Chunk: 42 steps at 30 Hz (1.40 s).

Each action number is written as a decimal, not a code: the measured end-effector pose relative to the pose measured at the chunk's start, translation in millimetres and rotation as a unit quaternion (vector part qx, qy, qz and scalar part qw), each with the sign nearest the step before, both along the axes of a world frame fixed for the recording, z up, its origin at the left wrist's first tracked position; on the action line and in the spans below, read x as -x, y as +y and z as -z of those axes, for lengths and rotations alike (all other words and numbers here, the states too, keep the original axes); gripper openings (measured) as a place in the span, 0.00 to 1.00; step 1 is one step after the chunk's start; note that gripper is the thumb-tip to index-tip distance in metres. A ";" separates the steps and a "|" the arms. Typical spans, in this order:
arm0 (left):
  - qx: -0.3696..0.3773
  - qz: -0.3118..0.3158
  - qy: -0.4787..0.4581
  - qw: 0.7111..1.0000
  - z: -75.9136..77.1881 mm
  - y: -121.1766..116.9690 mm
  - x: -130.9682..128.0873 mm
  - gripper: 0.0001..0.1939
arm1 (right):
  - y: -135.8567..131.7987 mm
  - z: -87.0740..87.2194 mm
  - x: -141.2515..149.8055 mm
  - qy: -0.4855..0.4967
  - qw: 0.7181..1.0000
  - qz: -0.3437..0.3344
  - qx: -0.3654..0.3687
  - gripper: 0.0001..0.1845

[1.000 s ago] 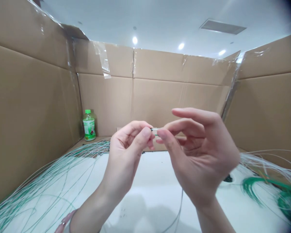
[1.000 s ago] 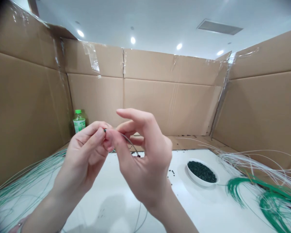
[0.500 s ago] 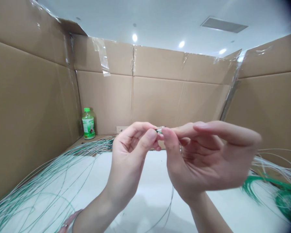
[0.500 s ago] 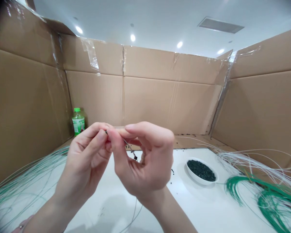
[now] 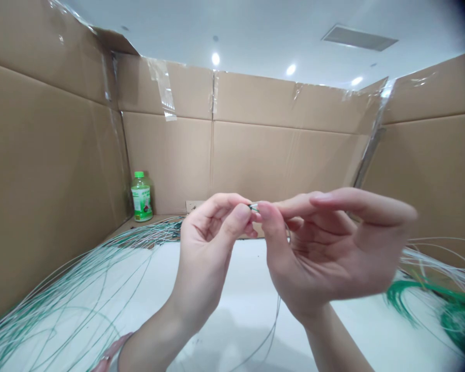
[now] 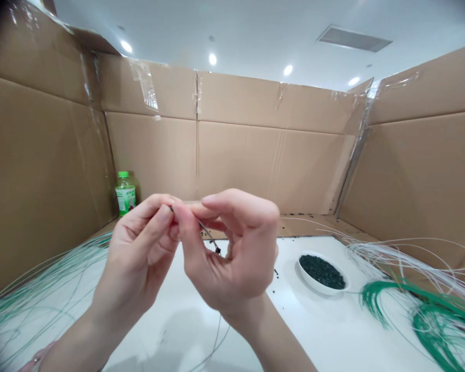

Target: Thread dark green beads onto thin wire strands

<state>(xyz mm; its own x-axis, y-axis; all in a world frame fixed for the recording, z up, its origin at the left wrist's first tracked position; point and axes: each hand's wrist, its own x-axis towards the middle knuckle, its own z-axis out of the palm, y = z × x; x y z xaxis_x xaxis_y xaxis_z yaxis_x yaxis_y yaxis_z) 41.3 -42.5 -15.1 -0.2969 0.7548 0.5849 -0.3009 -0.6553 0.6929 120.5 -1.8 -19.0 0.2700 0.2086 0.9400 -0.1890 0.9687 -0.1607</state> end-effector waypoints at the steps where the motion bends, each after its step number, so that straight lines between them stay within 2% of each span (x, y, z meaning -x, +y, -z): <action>1: 0.002 -0.003 0.002 1.000 -0.2 -0.1 0.1 0.06 | 0.4 0.0 0.0 -0.002 1.000 -0.001 0.002 0.20; 5: -0.008 -0.018 0.014 1.000 0.8 0.0 1.3 0.05 | 0.6 -1.6 -1.1 0.005 1.000 0.011 -0.003 0.20; 11: -0.056 -0.045 0.057 0.996 3.8 1.1 2.4 0.02 | 1.3 -4.3 -6.3 -0.001 0.996 0.087 -0.027 0.16; 17: -0.063 -0.071 0.076 0.993 5.0 3.6 2.2 0.03 | 4.2 -2.8 -8.1 -0.018 1.000 0.019 -0.009 0.22; 24: -0.073 -0.084 0.056 0.992 5.0 13.1 9.4 0.03 | 6.6 -9.7 -10.6 -0.108 0.994 -0.024 -0.017 0.24; 27: -0.082 -0.084 0.045 0.992 4.3 16.4 12.3 0.03 | 7.2 -8.9 -10.4 -0.150 0.989 -0.020 -0.004 0.25; 31: -0.090 -0.095 0.038 0.991 3.5 17.0 13.6 0.02 | 6.5 -8.1 -10.4 -0.150 0.988 -0.022 0.019 0.26; 37: -0.085 -0.129 0.097 0.983 -2.7 12.8 15.4 0.01 | 4.8 -10.5 -15.5 -0.144 0.989 -0.008 0.043 0.28; 42: -0.083 -0.166 0.120 0.975 -5.6 11.4 21.1 0.02 | 6.4 -10.4 -17.8 -0.149 0.987 -0.026 0.047 0.21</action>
